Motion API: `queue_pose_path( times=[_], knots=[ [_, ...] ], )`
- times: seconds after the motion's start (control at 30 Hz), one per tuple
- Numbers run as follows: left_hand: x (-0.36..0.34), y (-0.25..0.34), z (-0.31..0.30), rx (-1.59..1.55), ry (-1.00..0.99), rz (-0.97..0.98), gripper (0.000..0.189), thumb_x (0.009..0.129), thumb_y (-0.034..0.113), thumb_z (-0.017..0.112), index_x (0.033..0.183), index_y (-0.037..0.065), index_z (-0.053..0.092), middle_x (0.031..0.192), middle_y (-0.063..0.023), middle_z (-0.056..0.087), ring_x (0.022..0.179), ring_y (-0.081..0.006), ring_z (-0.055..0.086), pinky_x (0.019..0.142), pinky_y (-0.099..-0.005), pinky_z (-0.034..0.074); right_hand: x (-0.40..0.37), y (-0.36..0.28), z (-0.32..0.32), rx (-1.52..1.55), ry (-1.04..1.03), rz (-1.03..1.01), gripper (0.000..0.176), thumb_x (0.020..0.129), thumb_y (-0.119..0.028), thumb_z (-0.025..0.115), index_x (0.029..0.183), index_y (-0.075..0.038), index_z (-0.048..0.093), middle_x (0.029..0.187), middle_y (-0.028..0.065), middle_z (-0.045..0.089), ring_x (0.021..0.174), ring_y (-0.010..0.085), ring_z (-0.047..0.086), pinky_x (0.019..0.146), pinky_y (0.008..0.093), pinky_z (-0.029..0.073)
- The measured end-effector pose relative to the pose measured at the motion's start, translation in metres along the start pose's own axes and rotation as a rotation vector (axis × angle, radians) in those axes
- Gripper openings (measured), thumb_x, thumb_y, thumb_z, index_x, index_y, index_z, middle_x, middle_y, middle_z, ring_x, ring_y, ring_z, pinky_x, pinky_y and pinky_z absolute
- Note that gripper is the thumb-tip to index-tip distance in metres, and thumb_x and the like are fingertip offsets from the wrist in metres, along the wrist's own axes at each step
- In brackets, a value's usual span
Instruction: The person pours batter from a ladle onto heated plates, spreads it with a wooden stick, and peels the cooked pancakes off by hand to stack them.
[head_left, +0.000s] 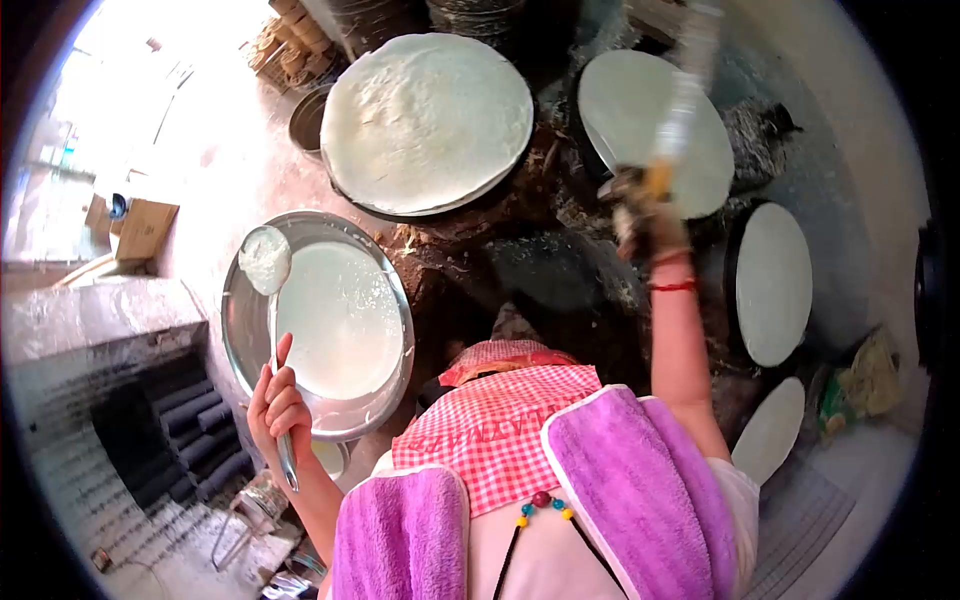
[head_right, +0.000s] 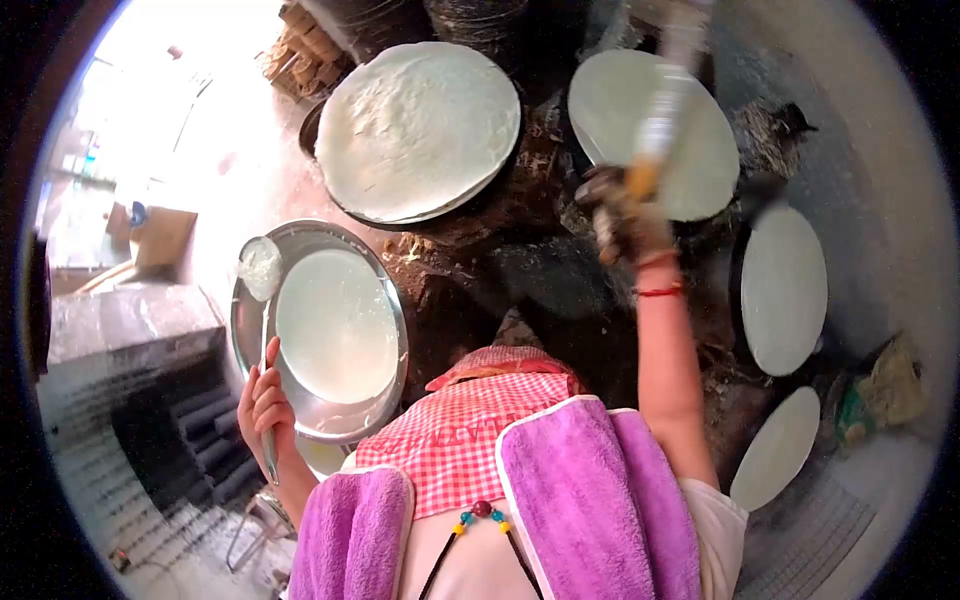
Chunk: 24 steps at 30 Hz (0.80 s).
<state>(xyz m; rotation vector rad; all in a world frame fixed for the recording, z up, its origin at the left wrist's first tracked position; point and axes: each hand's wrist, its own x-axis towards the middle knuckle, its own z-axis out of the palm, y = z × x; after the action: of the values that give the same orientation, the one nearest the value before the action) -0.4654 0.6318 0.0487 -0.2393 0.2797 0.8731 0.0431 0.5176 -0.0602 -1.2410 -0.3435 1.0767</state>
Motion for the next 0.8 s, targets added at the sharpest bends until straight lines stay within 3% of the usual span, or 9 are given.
queue_pose_path(
  times=[0.1,0.23,0.37,0.43,0.5,0.57,0.67,0.77,0.8],
  knots=[
    [-0.003,-0.012,-0.001,-0.098,-0.008,0.051,0.051,0.103,0.018,0.023,0.145,-0.005,0.006,0.073,-0.0029,0.033,0.049,-0.0099,0.034,0.041,-0.0244,0.037,0.008,0.036,0.081,-0.032,-0.092,0.273,0.029,0.08,-0.003,0.066,0.107,-0.006,0.058,0.094,0.0154,0.066,0.061,0.0208,0.061,0.051,0.034,0.05],
    [-0.017,-0.018,-0.004,-0.07,0.028,0.148,0.051,0.103,0.018,0.024,0.146,-0.003,0.006,0.074,-0.0036,0.035,0.049,-0.0099,0.035,0.041,-0.0243,0.037,0.024,0.104,0.105,0.655,-0.309,0.34,0.036,0.081,0.007,0.059,0.115,-0.004,0.052,0.118,0.0208,0.057,0.106,0.0402,0.059,0.087,0.0505,0.053],
    [-0.029,-0.008,-0.016,-0.052,0.017,0.178,0.051,0.102,0.018,0.025,0.146,-0.002,0.008,0.075,-0.0039,0.035,0.048,-0.0096,0.036,0.041,-0.0238,0.037,0.052,0.127,0.097,0.678,-0.289,0.273,0.029,0.091,-0.004,0.046,0.12,-0.003,0.049,0.121,0.0198,0.056,0.107,0.0339,0.059,0.088,0.0436,0.052],
    [-0.034,0.001,-0.022,-0.074,0.02,0.183,0.05,0.102,0.018,0.025,0.146,-0.002,0.009,0.075,-0.0036,0.034,0.048,-0.0097,0.035,0.041,-0.024,0.036,0.096,0.163,0.061,1.078,-0.78,0.19,0.045,0.092,-0.017,0.035,0.135,-0.003,0.038,0.14,0.011,0.04,0.129,0.0216,0.04,0.106,0.0314,0.034],
    [-0.038,0.014,-0.027,-0.071,0.028,0.184,0.05,0.102,0.017,0.025,0.146,-0.002,0.009,0.075,-0.0033,0.033,0.048,-0.0093,0.033,0.041,-0.0235,0.035,0.101,0.121,0.082,2.337,-0.288,0.515,0.049,0.094,-0.023,0.031,0.139,-0.003,0.034,0.144,0.009,0.033,0.132,0.0196,0.032,0.109,0.0313,0.024],
    [-0.04,0.029,-0.029,-0.07,0.019,0.17,0.049,0.103,0.016,0.024,0.145,-0.003,0.009,0.074,-0.0024,0.033,0.048,-0.0085,0.032,0.041,-0.0231,0.034,0.106,0.071,0.113,3.338,0.247,0.371,0.054,0.095,-0.033,0.029,0.145,-0.013,0.029,0.153,0.0064,0.02,0.141,0.0189,0.016,0.116,0.0357,0.005],
    [-0.049,0.047,-0.021,0.296,0.244,0.275,0.047,0.102,0.012,0.026,0.145,-0.002,0.013,0.068,0.0,0.031,0.043,-0.0047,0.028,0.034,-0.0191,0.027,0.126,0.027,0.137,2.899,0.734,0.067,0.051,0.095,-0.046,0.019,0.145,-0.038,0.024,0.154,-0.0165,0.012,0.144,0.0171,0.005,0.116,0.0448,-0.006],
    [-0.083,0.068,-0.017,0.725,0.258,0.287,0.047,0.102,0.011,0.03,0.145,-0.001,0.015,0.065,0.0007,0.031,0.038,-0.0029,0.025,0.029,-0.018,0.024,0.188,0.052,0.109,2.427,0.582,0.029,0.052,0.097,-0.043,0.016,0.147,-0.032,0.021,0.152,-0.0202,0.012,0.143,0.014,0.005,0.116,0.0439,-0.001],
    [-0.098,0.072,-0.011,0.733,0.256,0.315,0.048,0.102,0.012,0.032,0.145,0.0,0.015,0.063,0.0012,0.031,0.035,-0.002,0.024,0.026,-0.0177,0.025,0.173,0.029,0.133,2.514,0.875,-0.029,0.053,0.097,-0.04,0.012,0.148,-0.026,0.022,0.151,-0.0208,0.016,0.142,0.0103,0.01,0.117,0.0429,0.007]
  ],
)
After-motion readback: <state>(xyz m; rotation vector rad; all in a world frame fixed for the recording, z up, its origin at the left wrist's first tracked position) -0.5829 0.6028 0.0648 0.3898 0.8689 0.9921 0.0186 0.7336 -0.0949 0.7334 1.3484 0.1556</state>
